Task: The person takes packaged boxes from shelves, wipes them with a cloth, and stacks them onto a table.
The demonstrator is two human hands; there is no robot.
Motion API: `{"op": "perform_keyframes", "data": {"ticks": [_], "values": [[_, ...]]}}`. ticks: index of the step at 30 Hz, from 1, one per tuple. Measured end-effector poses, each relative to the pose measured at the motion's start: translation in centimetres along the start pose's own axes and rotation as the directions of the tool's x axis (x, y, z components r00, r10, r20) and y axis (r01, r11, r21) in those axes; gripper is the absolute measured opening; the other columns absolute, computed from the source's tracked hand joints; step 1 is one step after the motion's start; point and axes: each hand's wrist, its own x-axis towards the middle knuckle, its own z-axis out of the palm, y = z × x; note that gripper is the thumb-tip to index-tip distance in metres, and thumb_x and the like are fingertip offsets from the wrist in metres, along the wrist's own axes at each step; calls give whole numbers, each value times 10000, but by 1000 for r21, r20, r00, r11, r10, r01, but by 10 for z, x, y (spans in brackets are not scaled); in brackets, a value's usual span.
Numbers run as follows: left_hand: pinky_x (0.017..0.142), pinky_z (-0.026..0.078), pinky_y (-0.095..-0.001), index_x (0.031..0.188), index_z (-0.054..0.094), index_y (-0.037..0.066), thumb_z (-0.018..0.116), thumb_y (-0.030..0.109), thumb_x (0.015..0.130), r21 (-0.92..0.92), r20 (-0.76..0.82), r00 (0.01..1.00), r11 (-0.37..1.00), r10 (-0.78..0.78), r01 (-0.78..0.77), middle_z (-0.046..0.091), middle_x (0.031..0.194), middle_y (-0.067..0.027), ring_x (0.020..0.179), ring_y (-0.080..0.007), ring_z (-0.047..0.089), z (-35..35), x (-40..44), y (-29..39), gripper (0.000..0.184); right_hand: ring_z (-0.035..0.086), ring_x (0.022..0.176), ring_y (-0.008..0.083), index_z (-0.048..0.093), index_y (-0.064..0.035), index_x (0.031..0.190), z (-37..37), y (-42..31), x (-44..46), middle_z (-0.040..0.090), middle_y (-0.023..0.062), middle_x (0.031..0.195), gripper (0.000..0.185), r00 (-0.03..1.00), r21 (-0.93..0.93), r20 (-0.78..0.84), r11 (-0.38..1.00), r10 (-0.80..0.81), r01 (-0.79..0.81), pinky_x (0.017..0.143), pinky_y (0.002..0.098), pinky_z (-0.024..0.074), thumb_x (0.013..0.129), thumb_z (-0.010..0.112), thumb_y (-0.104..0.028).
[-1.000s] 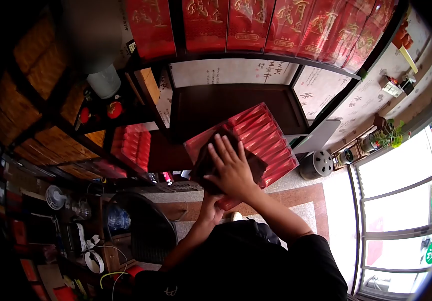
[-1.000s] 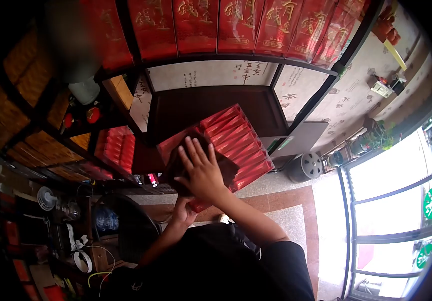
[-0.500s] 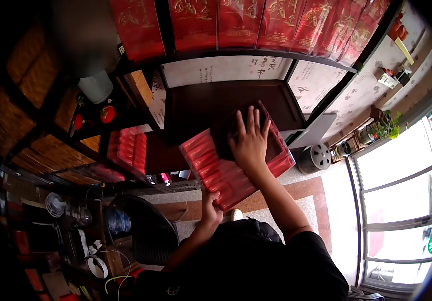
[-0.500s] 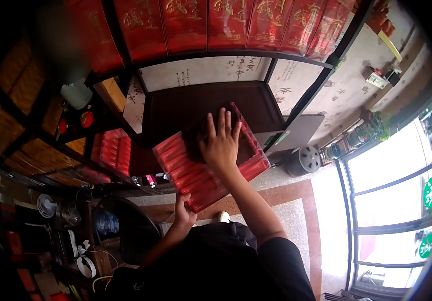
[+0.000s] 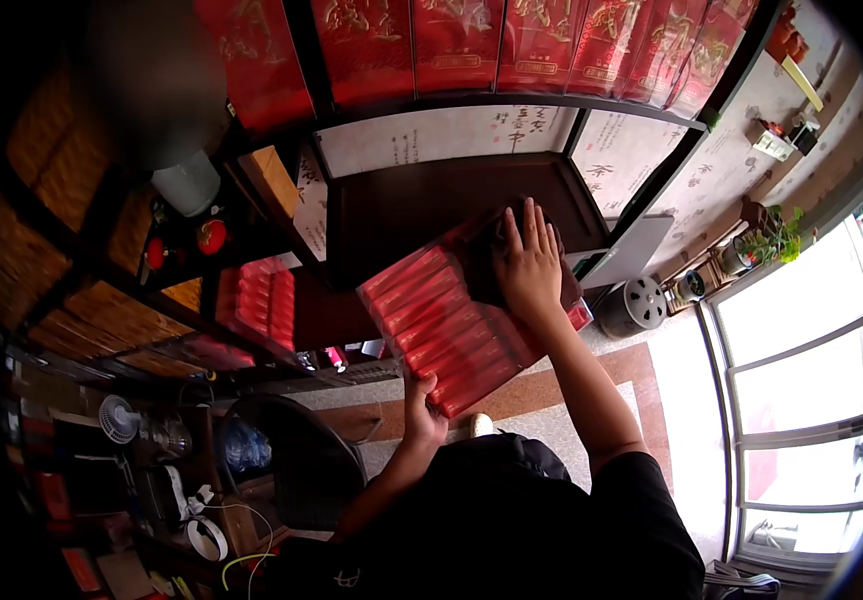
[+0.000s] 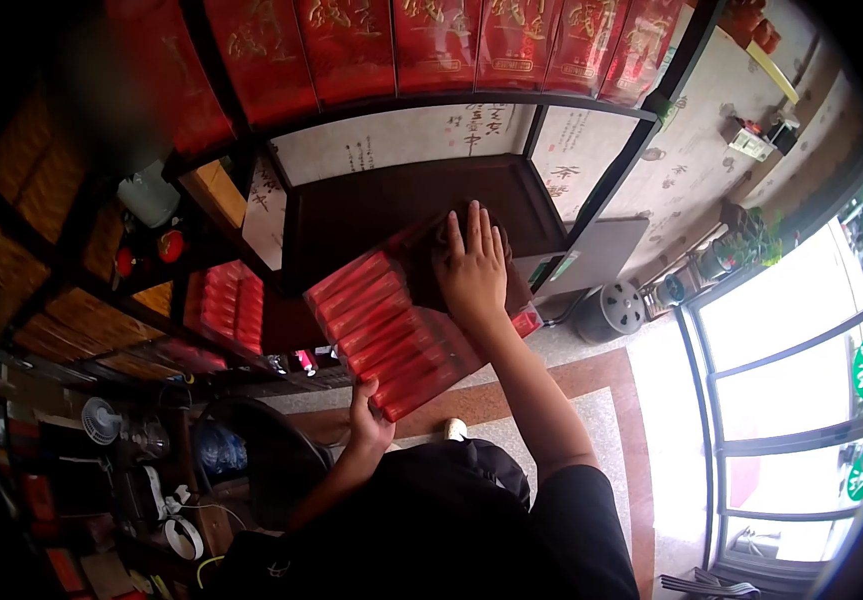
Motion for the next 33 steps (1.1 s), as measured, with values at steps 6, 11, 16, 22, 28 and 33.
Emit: {"op": "perform_keyframes", "data": {"ticks": [6, 11, 16, 22, 28, 33], "values": [[1140, 331, -454, 1515, 248, 112, 419, 671, 916, -17, 71, 990, 992, -123, 124, 367, 1517, -77, 1392, -259, 372, -8, -2, -1, 836, 309, 1440, 355, 453, -111, 1440, -22, -88, -42, 302, 211, 1555, 700, 849, 401, 174, 823, -499, 402, 1179, 474, 240, 824, 663, -367], [1156, 307, -448, 1529, 233, 123, 443, 677, 900, 16, 22, 1000, 1000, -23, 22, 346, 1532, -52, 1405, -241, 351, -27, 2, -15, 864, 294, 1456, 313, 477, -206, 1433, -19, -81, -45, 303, 131, 1576, 682, 733, 493, 170, 701, -659, 516, 1182, 468, 249, 800, 678, -358], [1044, 434, -414, 1385, 431, 70, 624, 250, 934, 90, 51, 992, 989, 111, -115, 536, 1330, -79, 1223, -234, 535, 5, 0, 5, 522, 317, 1434, 327, 486, -190, 1427, -11, -14, 8, 326, 153, 1557, 589, 940, 171, 133, 941, -314, 291, 1170, 488, 246, 877, 614, -358], [1054, 419, -419, 1370, 454, 47, 622, 320, 920, 41, 2, 992, 991, 129, -129, 556, 1328, -112, 1240, -260, 530, 10, 1, -2, 552, 627, 1025, 405, 482, -134, 1384, 5, 41, 36, 582, 218, 1250, 498, 950, 237, 276, 947, 149, -217, 854, 487, 515, 918, 568, -287], [1064, 407, -432, 1354, 478, 49, 622, 321, 915, -18, -57, 991, 993, 118, -120, 551, 1345, -110, 1248, -268, 526, 12, -1, 0, 536, 636, 927, 447, 518, -69, 1309, -11, 73, -5, 679, 242, 994, 419, 942, 357, 303, 900, 142, -250, 801, 500, 512, 934, 539, -253], [1056, 409, -434, 1364, 457, 57, 648, 347, 903, -15, -42, 993, 993, 114, -114, 538, 1349, -97, 1253, -262, 518, 29, -2, 12, 578, 579, 1211, 229, 450, -19, 1414, -35, 119, -72, 621, 143, 1270, 525, 875, 701, 481, 580, 46, -416, 1032, 333, 419, 896, 536, -35]]}}
